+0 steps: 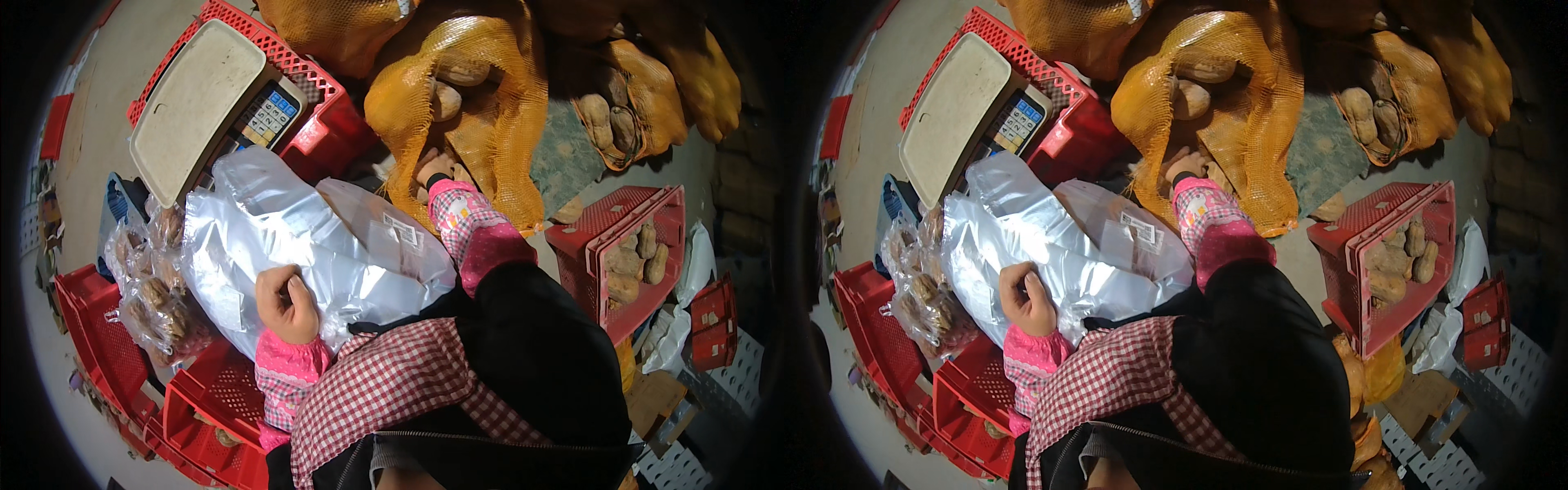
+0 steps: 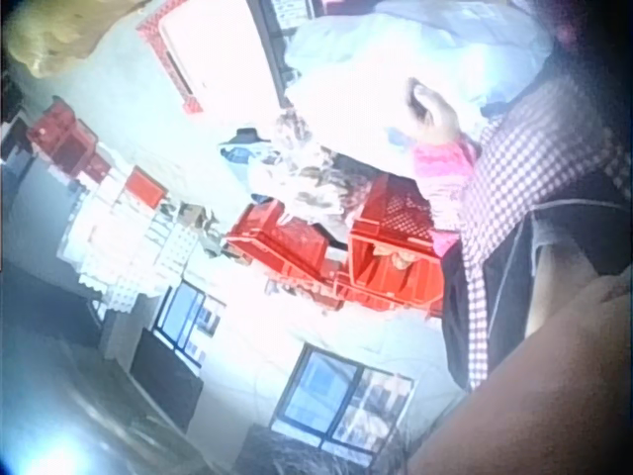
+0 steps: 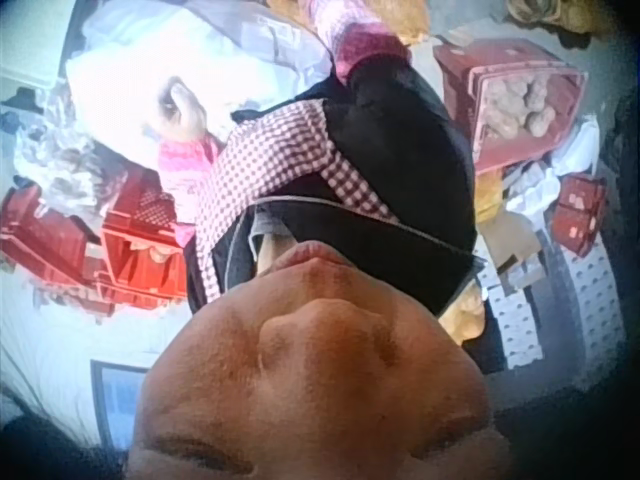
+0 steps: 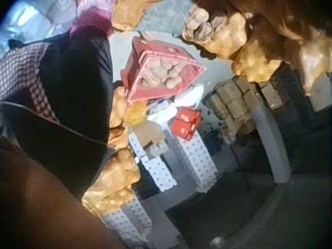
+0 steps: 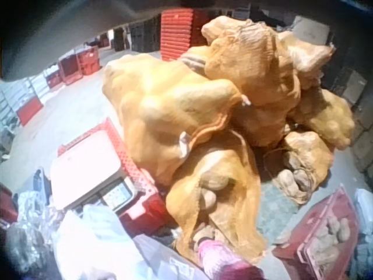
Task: The person repeatedly picks root vegetables from a sack, places them on a digital scale, and then puts them into plastic bags. The person also places the filled bags into red crates. The process is repeated for multiple vegetables.
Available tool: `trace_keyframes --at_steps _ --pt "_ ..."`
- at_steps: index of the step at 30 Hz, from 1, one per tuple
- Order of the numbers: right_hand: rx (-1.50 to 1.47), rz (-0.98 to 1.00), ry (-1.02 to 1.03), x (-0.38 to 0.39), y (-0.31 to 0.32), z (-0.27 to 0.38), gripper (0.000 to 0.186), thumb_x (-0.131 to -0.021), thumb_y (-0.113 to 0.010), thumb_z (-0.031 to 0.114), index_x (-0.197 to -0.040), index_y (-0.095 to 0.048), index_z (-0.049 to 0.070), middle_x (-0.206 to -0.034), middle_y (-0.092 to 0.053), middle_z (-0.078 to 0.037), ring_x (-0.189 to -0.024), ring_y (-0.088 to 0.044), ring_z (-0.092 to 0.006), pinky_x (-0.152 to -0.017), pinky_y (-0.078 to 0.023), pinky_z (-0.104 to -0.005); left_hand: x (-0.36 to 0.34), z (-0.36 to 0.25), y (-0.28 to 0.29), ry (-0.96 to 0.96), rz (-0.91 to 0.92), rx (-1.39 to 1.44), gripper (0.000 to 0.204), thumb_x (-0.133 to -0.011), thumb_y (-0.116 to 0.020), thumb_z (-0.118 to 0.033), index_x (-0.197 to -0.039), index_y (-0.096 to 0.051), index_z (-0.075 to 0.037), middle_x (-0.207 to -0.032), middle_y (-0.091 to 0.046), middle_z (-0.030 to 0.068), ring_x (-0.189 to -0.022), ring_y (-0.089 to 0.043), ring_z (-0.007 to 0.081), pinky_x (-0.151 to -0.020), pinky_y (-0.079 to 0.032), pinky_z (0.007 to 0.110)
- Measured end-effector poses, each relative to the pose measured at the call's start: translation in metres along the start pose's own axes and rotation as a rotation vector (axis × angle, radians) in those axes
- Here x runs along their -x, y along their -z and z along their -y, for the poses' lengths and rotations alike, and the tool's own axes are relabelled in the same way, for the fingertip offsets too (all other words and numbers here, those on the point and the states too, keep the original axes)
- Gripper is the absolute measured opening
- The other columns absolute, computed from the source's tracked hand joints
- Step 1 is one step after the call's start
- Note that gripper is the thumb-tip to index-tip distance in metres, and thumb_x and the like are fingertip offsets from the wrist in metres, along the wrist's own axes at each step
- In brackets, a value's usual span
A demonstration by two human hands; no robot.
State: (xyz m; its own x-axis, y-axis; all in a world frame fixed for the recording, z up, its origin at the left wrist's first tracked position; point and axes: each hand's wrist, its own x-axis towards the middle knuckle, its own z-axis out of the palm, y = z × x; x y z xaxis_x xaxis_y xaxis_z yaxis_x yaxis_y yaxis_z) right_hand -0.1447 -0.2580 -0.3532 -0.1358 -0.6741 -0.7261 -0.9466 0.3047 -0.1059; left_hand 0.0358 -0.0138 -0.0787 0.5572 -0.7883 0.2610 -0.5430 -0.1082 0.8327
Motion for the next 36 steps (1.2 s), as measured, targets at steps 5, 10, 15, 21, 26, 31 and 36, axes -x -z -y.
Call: trace_keyframes --at_steps 5,10,15,21,26,31,36 --pt "0.293 0.148 -0.055 -0.046 -0.01 0.002 0.066 -0.081 -0.061 0.028 -0.136 -0.033 0.006 -0.137 -0.035 -0.018 -0.129 -0.033 -0.0333 -0.104 -0.033 -0.0399 -0.001 0.0 0.004 -0.002 0.009 -0.037 0.012 -0.077 -0.05 0.004 -0.085 -0.058 0.002 -0.075 -0.054 0.0118 -0.066 -0.05 0.0231 -0.063 -0.04 0.031" --pt "0.307 0.136 0.074 -0.091 -0.026 -0.013 0.059 -0.079 -0.062 0.03 -0.128 -0.042 0.002 -0.128 -0.045 -0.019 -0.121 -0.042 -0.0338 -0.099 -0.037 -0.0368 -0.007 0.0 0.002 0.03 -0.004 -0.095 0.012 -0.074 -0.05 0.005 -0.083 -0.057 0.002 -0.072 -0.053 0.0117 -0.065 -0.049 0.0232 -0.061 -0.039 0.031" --pt "-0.012 -0.016 0.26 -0.062 -0.025 -0.039 0.055 -0.078 -0.064 0.031 -0.119 -0.05 -0.002 -0.118 -0.055 -0.02 -0.113 -0.051 -0.0343 -0.095 -0.04 -0.0337 -0.011 -0.001 0.003 0.069 0.002 -0.079 0.011 -0.077 -0.049 0.005 -0.084 -0.057 0.003 -0.074 -0.053 0.0117 -0.065 -0.05 0.0217 -0.061 -0.039 0.03" --pt "-0.873 -0.056 0.448 0.052 0.046 -0.093 0.069 -0.063 -0.077 0.011 -0.123 -0.047 -0.003 -0.11 -0.058 -0.013 -0.101 -0.056 -0.0218 -0.088 -0.045 -0.0305 -0.002 -0.003 0.002 0.123 -0.027 -0.003 0.009 -0.081 -0.05 0.003 -0.087 -0.057 0.004 -0.078 -0.052 0.0095 -0.067 -0.049 0.016 -0.06 -0.038 0.026" --pt "-1.197 -0.083 0.692 0.128 0.131 -0.108 0.076 -0.063 -0.077 0.002 -0.13 -0.042 0.0 -0.116 -0.054 -0.01 -0.104 -0.055 -0.0215 -0.092 -0.045 -0.0323 -0.005 -0.004 0.004 0.279 0.009 0.112 0.007 -0.083 -0.053 0.0 -0.088 -0.058 0.002 -0.077 -0.052 0.0038 -0.065 -0.046 0.0086 -0.059 -0.037 0.022" --pt "-1.618 0.241 1.028 0.178 0.192 -0.092 0.097 -0.055 -0.081 0.026 -0.137 -0.034 0.008 -0.125 -0.047 -0.01 -0.116 -0.048 -0.0249 -0.097 -0.043 -0.0393 -0.011 -0.017 0.016 0.329 0.126 0.347 0.01 -0.087 -0.054 -0.001 -0.095 -0.058 0.002 -0.085 -0.058 0.0039 -0.074 -0.053 0.0089 -0.069 -0.042 0.022" --pt "-1.831 0.517 1.353 0.245 0.188 -0.019 0.1 -0.054 -0.079 0.027 -0.139 -0.028 0.011 -0.129 -0.044 -0.015 -0.119 -0.046 -0.0309 -0.099 -0.041 -0.0475 -0.005 -0.054 -0.006 0.446 0.493 1.126 0.055 -0.091 -0.055 -0.026 -0.135 -0.033 -0.001 -0.116 -0.051 0.017 -0.092 -0.061 0.0234 -0.077 -0.052 0.033"
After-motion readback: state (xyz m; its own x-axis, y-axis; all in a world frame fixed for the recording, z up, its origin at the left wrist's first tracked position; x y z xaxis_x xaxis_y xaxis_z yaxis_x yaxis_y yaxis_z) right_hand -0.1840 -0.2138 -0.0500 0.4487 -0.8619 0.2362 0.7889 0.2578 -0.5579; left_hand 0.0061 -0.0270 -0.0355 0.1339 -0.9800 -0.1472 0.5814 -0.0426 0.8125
